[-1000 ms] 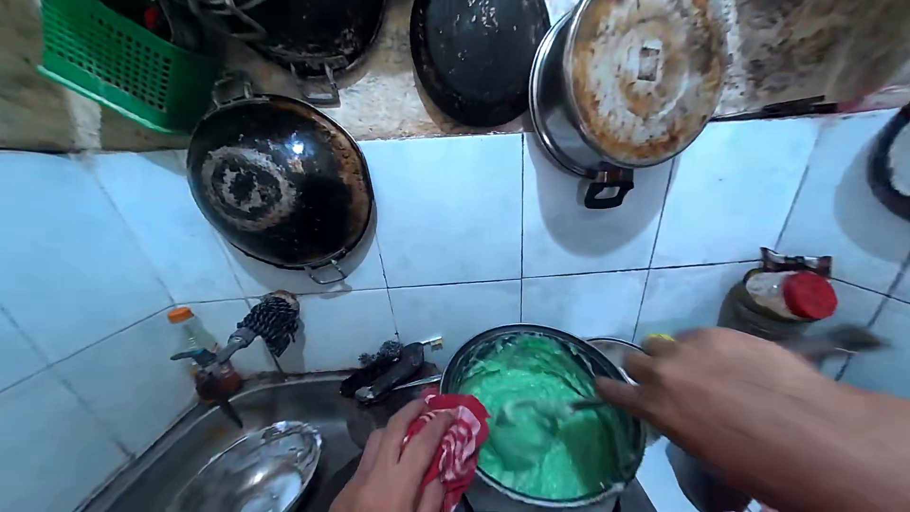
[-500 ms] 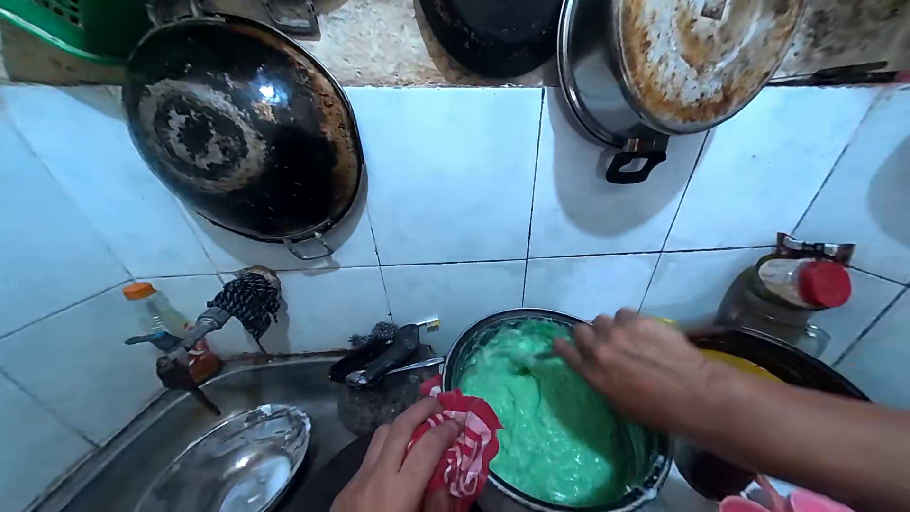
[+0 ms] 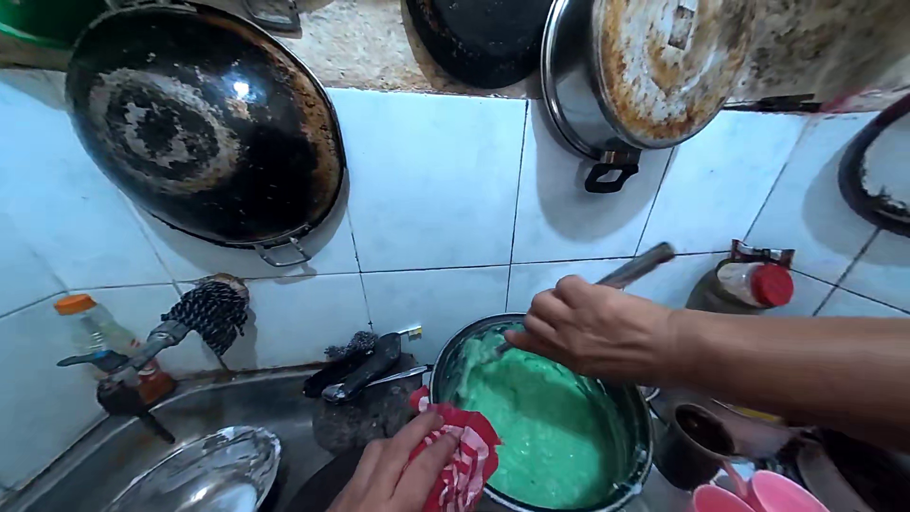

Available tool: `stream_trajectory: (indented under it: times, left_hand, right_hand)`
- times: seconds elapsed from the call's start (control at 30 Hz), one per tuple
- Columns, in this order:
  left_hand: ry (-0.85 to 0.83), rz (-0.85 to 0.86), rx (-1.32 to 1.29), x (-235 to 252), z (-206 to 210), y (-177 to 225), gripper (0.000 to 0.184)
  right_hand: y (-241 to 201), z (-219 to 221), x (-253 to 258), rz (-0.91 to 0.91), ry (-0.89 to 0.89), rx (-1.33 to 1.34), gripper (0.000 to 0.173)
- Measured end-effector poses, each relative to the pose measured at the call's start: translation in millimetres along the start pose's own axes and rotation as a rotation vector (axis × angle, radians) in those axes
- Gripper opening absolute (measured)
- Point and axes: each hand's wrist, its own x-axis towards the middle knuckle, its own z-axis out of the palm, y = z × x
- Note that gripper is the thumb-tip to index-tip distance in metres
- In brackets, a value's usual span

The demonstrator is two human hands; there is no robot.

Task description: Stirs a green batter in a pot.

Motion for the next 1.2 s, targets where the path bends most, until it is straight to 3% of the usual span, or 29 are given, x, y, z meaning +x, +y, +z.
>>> stream_trajectory:
  times: [0.03, 0.1, 0.23, 0.33, 0.4, 0.5, 0.63, 0.73, 0.83, 0.93, 1.03, 1.2]
  left_hand:
    - [-0.008, 0.003, 0.001, 0.6, -1.2, 0.1, 0.029]
    - [-0.025, -0.012, 0.0, 1.1, -2.5, 0.2, 0.029]
    - [-0.009, -0.05, -0.02, 1.7, 2.2, 1.0, 0.028]
    - [-0.022, -0.058, -0.02, 2.7, 1.1, 2.6, 0.027]
    - [-0.038, -0.052, -0.004, 1.8, -0.9, 4.9, 0.028]
    - [-0.035, -0.047, 0.012, 4.1, -4.0, 3.5, 0.027]
    - [-0.041, -0.079, -0.034, 2.4, -0.4, 3.8, 0.027]
    - [-0.024, -0.079, -0.059, 2.3, 2.1, 3.2, 0.028]
    - [-0.025, -0.076, -0.029, 2.1, 0.8, 5.4, 0.027]
    - [-0.027, -0.065, -0.007, 3.1, -1.2, 6.8, 0.026]
    - [-0.01, -0.056, -0.013, 1.4, 1.0, 4.7, 0.027]
    - [0.052, -0.064, -0.043, -3.4, 11.5, 4.8, 0.025]
  right_hand:
    - [-1.2, -13.1, 1.7, 0.038, -0.28, 0.04, 0.046]
    - [-0.3, 22.1, -22.9, 0.044, -0.154, 0.111, 0.04]
    - [-1.0, 2.9, -69.1, 0.157, -0.08, 0.048, 0.028]
    - [3.0, -3.8, -46.7, 0.052, 0.131, -0.015, 0.033]
    - [5.6, 3.6, -17.6, -0.032, 0.157, -0.068, 0.034]
    - [23.6, 6.2, -7.6, -0.032, 0.026, -0.072, 0.036]
    - [25.3, -6.8, -55.8, 0.071, -0.309, 0.121, 0.03]
    - [18.7, -13.0, -58.2, 0.05, -0.093, 0.05, 0.035]
    - [10.4, -6.9, -14.6, 0.015, 0.102, -0.019, 0.033]
    - [3.7, -7.4, 18.4, -0.037, -0.152, 0.005, 0.04]
    - [-5.1, 26.5, 0.0, -0.002, -0.257, 0.055, 0.04]
    - [-16.5, -16.3, -46.0, 0.11, -0.622, 0.274, 0.01]
